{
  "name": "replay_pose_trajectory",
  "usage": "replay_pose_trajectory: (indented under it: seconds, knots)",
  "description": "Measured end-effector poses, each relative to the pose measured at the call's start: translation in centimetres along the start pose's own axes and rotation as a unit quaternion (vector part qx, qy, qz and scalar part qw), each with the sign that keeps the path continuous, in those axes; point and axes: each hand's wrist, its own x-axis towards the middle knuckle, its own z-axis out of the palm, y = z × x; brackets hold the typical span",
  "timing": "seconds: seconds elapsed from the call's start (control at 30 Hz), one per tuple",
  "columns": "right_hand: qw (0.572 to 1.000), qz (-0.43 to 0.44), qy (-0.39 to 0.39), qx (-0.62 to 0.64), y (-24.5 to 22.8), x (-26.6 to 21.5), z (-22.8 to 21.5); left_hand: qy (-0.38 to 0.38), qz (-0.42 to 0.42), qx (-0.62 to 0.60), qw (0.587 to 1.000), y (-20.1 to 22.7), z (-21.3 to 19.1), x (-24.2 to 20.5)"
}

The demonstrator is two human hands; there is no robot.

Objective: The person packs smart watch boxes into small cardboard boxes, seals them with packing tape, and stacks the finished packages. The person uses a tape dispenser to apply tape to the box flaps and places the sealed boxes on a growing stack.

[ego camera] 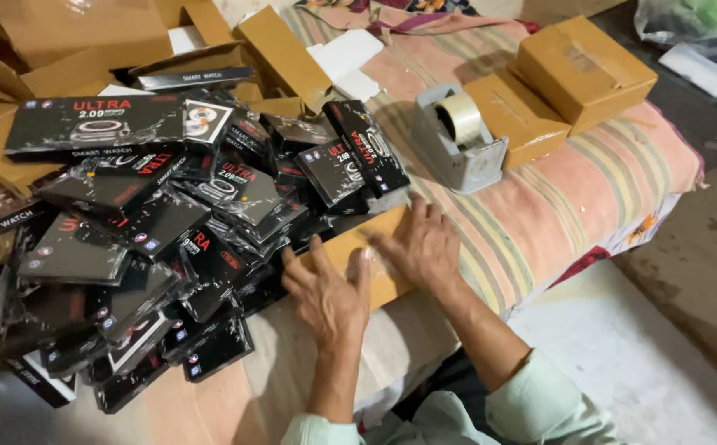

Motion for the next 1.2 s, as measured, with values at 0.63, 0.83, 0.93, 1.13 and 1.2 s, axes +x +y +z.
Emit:
replay_pose_trajectory:
  seconds: [0.63, 0.83, 0.93, 1.13, 1.2]
  knots:
    - [0.991, -0.093, -0.012, -0.094, -1.1, -0.2, 1.0, -0.128, 0.052, 0.109, 0.985, -1.3, 1.7, 2.2]
    - [0.992, -0.097, 0.007, -0.076, -1.5, 0.1, 1.2, -0.120, 0.037, 0.104, 0.987, -1.2, 2.0, 2.1]
    - [0.995, -0.036, -0.063, -0.068, -1.4, 0.0, 0.7, -0.134, 0.032, 0.097, 0.986, -1.2, 1.9, 2.1]
    - [0.977, -0.206, -0.002, -0.050, -1.8, 0.4, 0.2, -0.107, 0.052, 0.095, 0.988, -1.0, 1.0, 2.5]
    - [0.984, -0.155, -0.040, -0.071, -1.8, 0.5, 0.3, -0.154, 0.011, 0.076, 0.985, -0.7, 1.3, 2.5]
